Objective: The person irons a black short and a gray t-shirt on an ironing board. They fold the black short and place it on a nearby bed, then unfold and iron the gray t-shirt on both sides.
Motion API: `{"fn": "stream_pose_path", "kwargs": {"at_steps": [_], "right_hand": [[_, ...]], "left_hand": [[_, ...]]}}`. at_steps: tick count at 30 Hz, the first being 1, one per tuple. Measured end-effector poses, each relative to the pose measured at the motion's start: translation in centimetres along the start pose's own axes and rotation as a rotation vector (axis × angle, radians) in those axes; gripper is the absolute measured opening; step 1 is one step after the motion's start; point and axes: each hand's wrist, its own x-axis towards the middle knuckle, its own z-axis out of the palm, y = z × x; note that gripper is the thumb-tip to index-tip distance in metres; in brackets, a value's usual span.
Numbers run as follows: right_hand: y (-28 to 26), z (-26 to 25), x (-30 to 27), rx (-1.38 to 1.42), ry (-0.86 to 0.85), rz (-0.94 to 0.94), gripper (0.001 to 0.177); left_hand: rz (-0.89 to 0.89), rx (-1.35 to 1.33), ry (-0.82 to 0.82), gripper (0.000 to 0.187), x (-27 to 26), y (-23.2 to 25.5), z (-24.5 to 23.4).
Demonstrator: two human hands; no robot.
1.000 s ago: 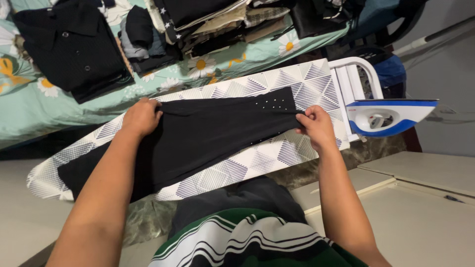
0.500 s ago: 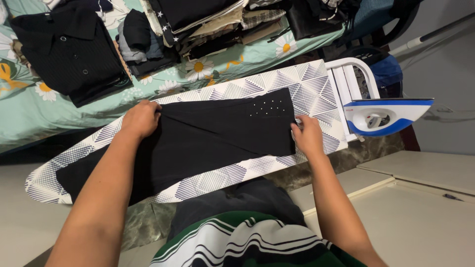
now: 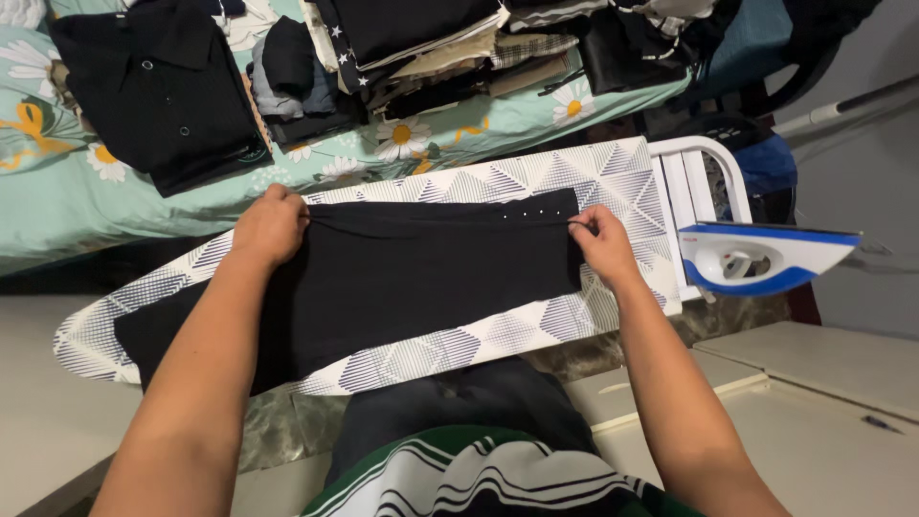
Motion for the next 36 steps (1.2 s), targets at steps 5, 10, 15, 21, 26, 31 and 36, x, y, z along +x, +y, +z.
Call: {"fn": "stream_pose_path", "kwargs": {"at_steps": [5,10,15,21,26,31,36], "right_hand": [[0.6,1.4,3.4,-0.195,0.133,0.014,0.015],[-0.7,3.1,4.2,-0.597,0.225,-0.078,0.017],[-2.1,3.9,3.2,-0.858,0.216,-0.281,0.015],[-4.6,3.9,1.5,-0.721,0.255,-0.381,0.013],[-6.5,5.0,0.5,-0.567,0.212,-0.483,0.014],[-6.7,6.3,0.3,-0.272,0.141,-0.205,0.017],[-4.1,5.5,-0.7,0.167,0.018,0.148,0.025]], "left_hand": [[-0.156,-0.236,0.034,0.018,0.9,-1.0,0.4],[-0.213,-0.329,0.101,0.016,1.1,-1.4,1.1],[-0.237,-0.224,0.121,0.015,0.8,0.2,1.8],[0.024,-0.081,0.442,0.036,-2.0,8.0,1.1],[0.274,-0.472,0.13,0.051,-0.2,19.1,1.8],[0.442,-0.775,0.018,0.067,2.8,28.4,4.4],[0.347,-0.608,-0.259,0.032,4.6,28.7,5.9]]}}
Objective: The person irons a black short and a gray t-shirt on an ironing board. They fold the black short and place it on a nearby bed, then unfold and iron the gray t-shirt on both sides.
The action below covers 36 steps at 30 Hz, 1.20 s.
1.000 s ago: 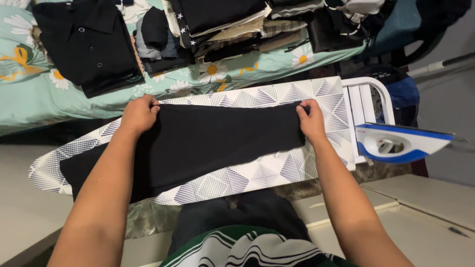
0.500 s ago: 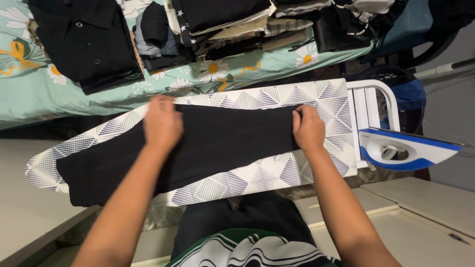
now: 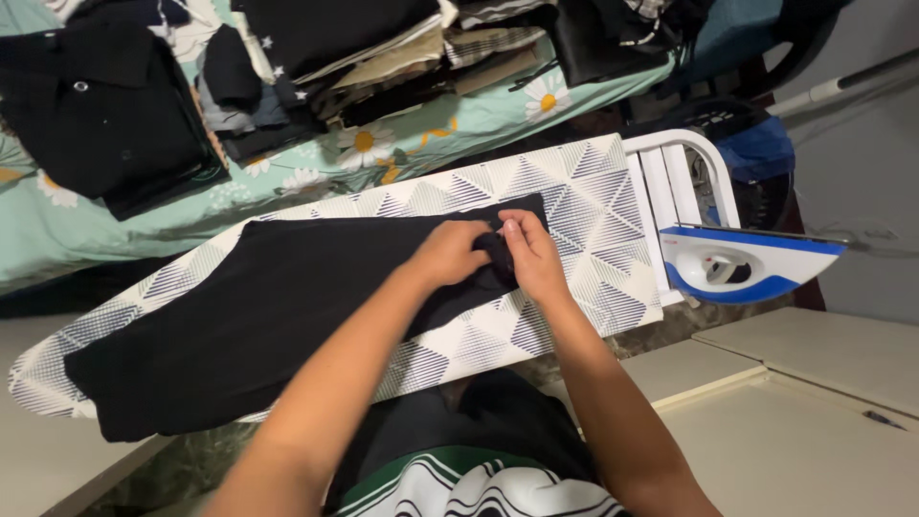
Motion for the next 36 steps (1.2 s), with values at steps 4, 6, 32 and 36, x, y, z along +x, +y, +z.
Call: {"fn": "stream_pose_path", "kwargs": {"at_steps": [4,6,32,36], "right_hand": [[1.5,-2.3,0.9,-0.364,-0.083,-0.345,0.023],[1.7,-3.6,0.9,-0.64,-0.137,-0.54,0.024],[3.4,-6.3,-2.8,-0.612,-0.018,-0.469,0.05],[3.8,-6.3,-2.3,-0.622,0.047,-0.543,0.031]], "left_hand": [[0.072,0.022,-0.113,0.022,0.6,-0.8,-1.1],[-0.003,-0.009,-0.184,0.023,1.2,-0.4,-1.5],[-0.161,-0.183,-0.373,0.023,8.0,4.2,0.7],[-0.132,-0.293,-0.353,0.021,9.4,2.8,1.2]]}}
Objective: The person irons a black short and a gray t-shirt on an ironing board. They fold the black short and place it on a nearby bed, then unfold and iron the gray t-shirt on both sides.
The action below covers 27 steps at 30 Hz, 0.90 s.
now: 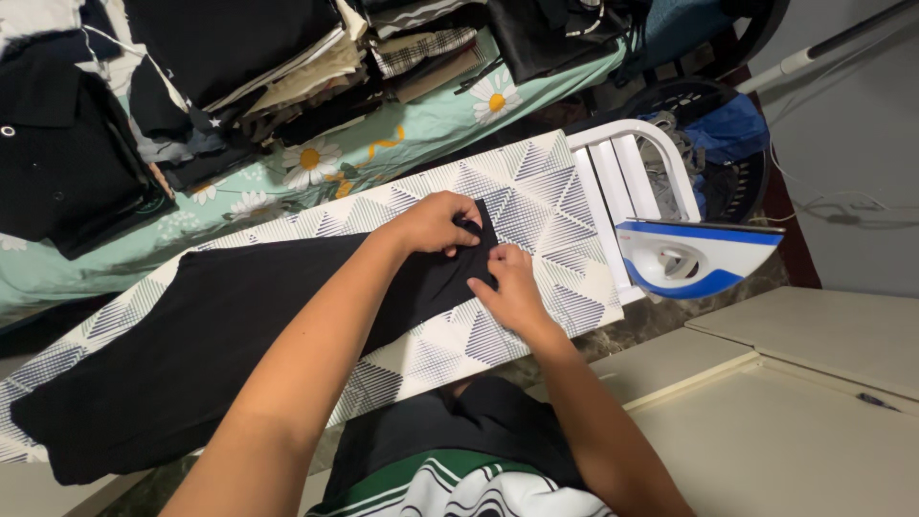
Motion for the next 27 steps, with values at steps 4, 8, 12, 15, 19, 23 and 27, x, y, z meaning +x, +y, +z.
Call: {"fn": "stream_pose_path", "kwargs": {"at_steps": [4,8,12,15,19,23,27], "right_hand": [[1.1,-0.8,-0.5,0.205,-0.217,0.529,0.031],[1.2,-1.1,-0.8,0.077,-0.155,0.556,0.028],[-0.4,-0.9,-0.8,-0.213,-0.077,0.326,0.035],[-1.6,-0.9,0.2,-0.215,0.015,0.231,0.054],[-2.3,0.5,2.4,-0.282,-0.064,0.343,0.06],[-1.0,2.9,3.2,-0.273,-0.159,0.456,0.059],[2.5,4.6,3.3,-0.187,-0.161,0.382,0.07]], "left_hand": [[0.006,0.002,0.147,0.017,1.4,-1.1,0.4],[0.072,0.277,0.317,0.019,2.8,-2.0,2.3],[0.293,0.387,0.585,0.028,2.3,-2.6,4.8],[0.361,0.304,0.684,0.035,0.7,-2.1,5.9],[0.392,0.224,0.776,0.036,-4.1,-2.1,6.0],[0.212,0.325,0.967,0.036,-10.9,-4.5,3.7],[-0.047,0.429,1.178,0.041,-18.0,-9.5,-0.2]]}}
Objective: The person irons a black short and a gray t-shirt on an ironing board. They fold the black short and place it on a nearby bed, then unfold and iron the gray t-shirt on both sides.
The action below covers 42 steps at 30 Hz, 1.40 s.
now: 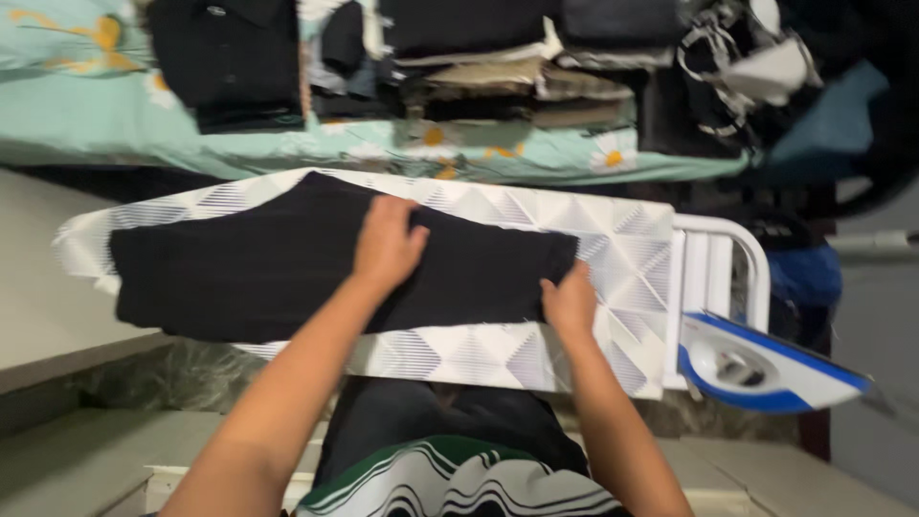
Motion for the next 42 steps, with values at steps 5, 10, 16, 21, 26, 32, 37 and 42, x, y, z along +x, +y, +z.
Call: {"fn": "stream_pose_path", "kwargs": {"at_steps": [5,10,16,21,26,32,37,42], "right_hand": [[1.9,-0.9,1.8,0.279,-0.064,0.097,0.069],[0.7,-1.8,2.1,0.808,-0.284,0.508,0.043],[2.6,-3.5,1.1,0.775,-0.219,0.414,0.033],[6.3,-4.4,0.1,0.66,-0.014,0.342,0.031],[9.0,-4.1,-0.4,0.057,0.085,0.144,0.035],[10.4,-2.8,0.6,-0.189,0.124,0.121,0.049],[9.7,-2.0,0.4,-0.238,0.139,0.184,0.057],[9.0,-2.3,0.0,-0.301,0.144,0.141,0.055]], "left_hand": [[-0.248,0.358,0.058,0.056,3.9,-10.0,-4.9],[-0.359,0.505,-0.057,0.042,6.6,-16.1,-4.3],[-0.232,0.194,-0.088,0.014,8.6,-18.5,-3.1],[-0.045,0.032,-0.029,0.013,9.8,-15.6,-1.5],[-0.051,0.08,0.051,0.012,7.1,-12.1,-3.2],[-0.452,0.227,0.373,0.045,-1.2,-15.9,-11.4],[-0.906,0.426,0.354,0.06,-10.6,-21.8,-17.6],[-0.925,0.218,0.183,0.05,-14.4,-25.2,-19.2]]}}
